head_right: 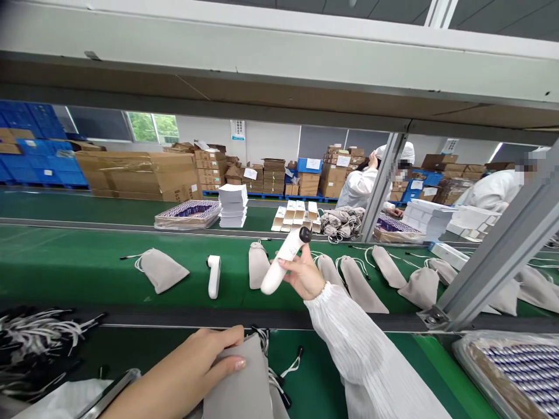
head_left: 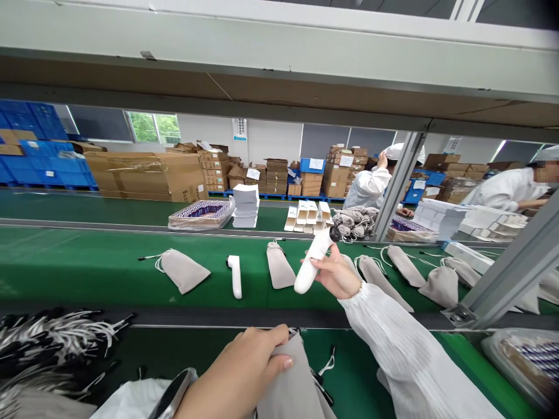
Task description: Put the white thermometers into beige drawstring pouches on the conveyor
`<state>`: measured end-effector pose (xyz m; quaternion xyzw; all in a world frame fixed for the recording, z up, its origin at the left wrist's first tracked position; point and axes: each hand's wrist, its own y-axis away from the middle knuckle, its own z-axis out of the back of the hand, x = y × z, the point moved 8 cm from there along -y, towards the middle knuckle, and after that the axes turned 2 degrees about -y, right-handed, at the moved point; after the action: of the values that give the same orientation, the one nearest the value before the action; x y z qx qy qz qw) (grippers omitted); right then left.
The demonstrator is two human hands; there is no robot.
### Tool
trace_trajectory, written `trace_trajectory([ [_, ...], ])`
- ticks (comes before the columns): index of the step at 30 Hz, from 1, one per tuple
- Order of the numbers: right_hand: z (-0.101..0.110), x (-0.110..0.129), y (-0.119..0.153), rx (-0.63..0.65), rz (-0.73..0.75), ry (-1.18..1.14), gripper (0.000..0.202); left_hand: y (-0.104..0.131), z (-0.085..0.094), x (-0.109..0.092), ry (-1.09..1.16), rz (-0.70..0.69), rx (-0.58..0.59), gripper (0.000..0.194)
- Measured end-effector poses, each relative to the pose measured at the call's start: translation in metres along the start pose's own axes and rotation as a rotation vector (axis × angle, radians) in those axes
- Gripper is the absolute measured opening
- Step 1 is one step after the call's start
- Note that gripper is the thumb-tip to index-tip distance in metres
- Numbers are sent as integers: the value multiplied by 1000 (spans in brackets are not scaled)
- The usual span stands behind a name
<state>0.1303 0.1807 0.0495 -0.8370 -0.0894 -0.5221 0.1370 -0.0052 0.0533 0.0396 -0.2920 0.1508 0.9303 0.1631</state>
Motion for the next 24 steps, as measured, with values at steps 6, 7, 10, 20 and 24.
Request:
trace_trajectory([
  [6,-50,4,30,147,-71,-44,73,-1,10,-9,70,-58,-88,21],
  [7,-51,0,31,146,-99,-32,65,-2,12,-11,91,-79,-101,23],
  [10,-55,-16,34,193,-165,103,32,1,25,-17,155,-144,-253,24],
  [20,-33,11,27,94,271,922,39,15,48,-14,53,-72,-337,24],
  [24,7,29,10,-104,312,865,40,25,36,-27,310,-114,-57,37],
])
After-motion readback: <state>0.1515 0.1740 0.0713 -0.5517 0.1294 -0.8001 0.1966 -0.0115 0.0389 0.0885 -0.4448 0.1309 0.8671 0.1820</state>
